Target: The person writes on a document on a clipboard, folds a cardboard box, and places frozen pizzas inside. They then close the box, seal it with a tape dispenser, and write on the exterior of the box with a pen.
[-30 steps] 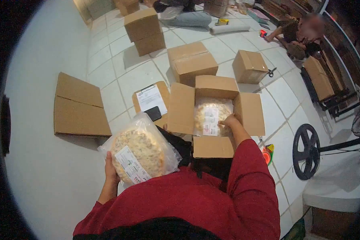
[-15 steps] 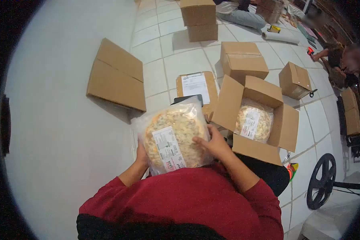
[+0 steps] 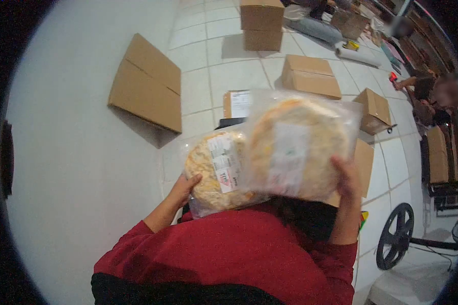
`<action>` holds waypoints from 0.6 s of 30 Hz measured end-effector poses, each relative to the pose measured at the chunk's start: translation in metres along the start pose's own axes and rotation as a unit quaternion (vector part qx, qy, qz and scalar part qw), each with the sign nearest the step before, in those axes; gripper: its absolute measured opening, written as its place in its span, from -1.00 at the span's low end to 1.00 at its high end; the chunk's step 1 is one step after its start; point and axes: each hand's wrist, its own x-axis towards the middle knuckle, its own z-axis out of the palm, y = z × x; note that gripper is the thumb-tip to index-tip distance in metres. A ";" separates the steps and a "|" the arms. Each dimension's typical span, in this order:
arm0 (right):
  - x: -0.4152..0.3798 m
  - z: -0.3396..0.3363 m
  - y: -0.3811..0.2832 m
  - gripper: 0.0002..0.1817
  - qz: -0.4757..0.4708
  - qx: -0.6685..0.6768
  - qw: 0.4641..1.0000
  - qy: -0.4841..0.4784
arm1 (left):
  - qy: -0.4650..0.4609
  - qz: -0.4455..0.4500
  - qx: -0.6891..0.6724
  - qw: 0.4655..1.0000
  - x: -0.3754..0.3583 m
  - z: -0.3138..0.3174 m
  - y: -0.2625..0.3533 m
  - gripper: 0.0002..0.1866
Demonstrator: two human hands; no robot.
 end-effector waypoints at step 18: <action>0.058 -0.149 0.123 -0.35 0.113 -0.532 0.814 0.204 | -0.097 0.126 -0.041 0.986 -0.041 0.139 0.086 -0.44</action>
